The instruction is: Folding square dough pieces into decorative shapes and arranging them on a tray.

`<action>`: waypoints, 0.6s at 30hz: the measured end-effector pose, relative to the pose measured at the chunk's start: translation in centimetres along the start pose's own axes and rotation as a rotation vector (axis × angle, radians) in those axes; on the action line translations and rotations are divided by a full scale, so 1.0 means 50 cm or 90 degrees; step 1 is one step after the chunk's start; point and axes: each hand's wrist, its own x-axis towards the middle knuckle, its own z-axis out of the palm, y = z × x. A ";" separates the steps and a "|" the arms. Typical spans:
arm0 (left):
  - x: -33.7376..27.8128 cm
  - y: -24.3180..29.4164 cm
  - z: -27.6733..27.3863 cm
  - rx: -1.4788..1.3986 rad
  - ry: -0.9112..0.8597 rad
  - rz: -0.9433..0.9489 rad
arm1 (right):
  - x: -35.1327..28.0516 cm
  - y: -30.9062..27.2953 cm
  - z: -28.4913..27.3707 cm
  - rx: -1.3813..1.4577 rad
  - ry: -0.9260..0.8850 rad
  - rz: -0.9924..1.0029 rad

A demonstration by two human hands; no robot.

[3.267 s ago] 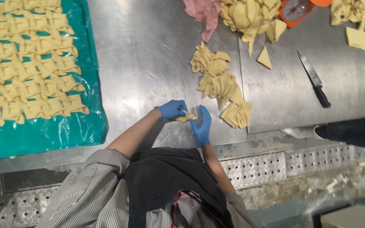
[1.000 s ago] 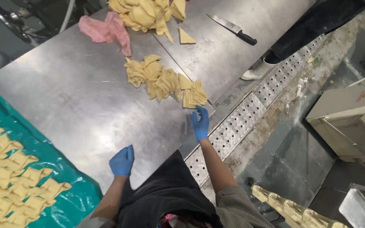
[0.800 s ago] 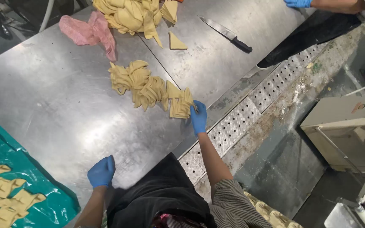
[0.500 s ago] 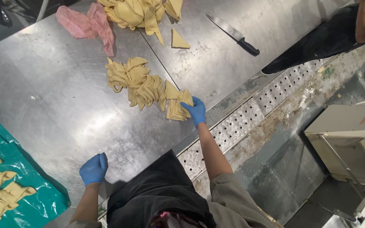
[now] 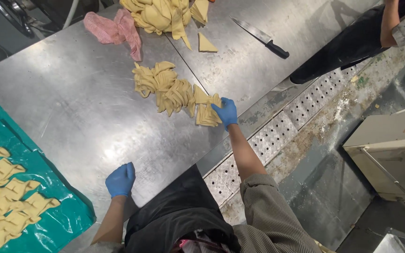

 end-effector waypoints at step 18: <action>-0.010 -0.011 -0.019 -0.052 0.056 0.035 | -0.037 0.031 0.011 0.200 0.032 0.071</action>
